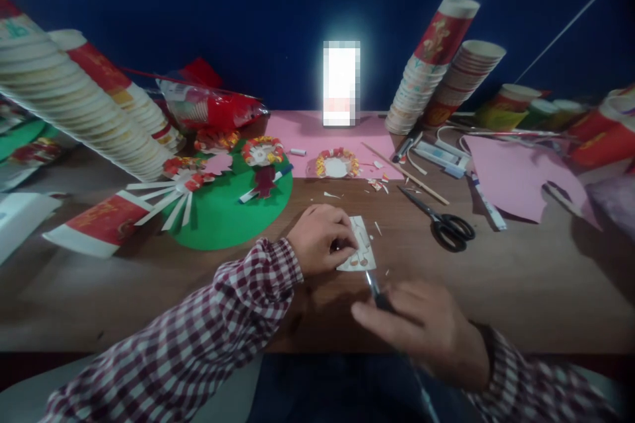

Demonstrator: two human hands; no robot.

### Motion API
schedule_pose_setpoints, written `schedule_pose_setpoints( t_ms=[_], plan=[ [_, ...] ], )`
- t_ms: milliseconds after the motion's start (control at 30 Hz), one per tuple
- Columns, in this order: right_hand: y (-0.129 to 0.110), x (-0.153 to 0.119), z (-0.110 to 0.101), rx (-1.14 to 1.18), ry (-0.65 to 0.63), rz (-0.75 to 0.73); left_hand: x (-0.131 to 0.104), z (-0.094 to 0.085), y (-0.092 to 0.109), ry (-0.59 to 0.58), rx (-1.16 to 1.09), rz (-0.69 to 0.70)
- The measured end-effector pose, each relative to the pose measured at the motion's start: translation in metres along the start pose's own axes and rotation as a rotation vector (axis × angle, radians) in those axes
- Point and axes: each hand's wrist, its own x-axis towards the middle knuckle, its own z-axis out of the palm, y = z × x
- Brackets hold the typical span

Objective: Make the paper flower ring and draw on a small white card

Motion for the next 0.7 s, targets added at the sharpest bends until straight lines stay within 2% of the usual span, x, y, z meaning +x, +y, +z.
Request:
schedule_pose_setpoints(
  t_ms=[67,167,367,500,600,700],
  plan=[
    [-0.01,-0.004,0.0,-0.081,-0.056,-0.043,0.0,-0.002,0.002,0.004,-0.007,-0.009],
    [-0.017,-0.008,0.001,-0.093,-0.056,-0.012,0.0,-0.005,0.005,-0.006,-0.006,-0.022],
    [-0.013,-0.013,0.005,-0.046,0.015,0.022,-0.001,-0.007,0.01,-0.019,-0.004,-0.024],
    [-0.007,-0.012,-0.003,0.112,0.021,0.068,-0.001,-0.005,0.008,-0.024,-0.008,-0.023],
    [0.005,-0.005,-0.012,0.245,0.076,0.24,0.0,-0.004,0.006,-0.03,-0.009,-0.02],
    [0.02,0.007,-0.016,0.325,0.083,0.556,0.0,-0.004,0.005,-0.046,0.0,-0.021]
  ],
)
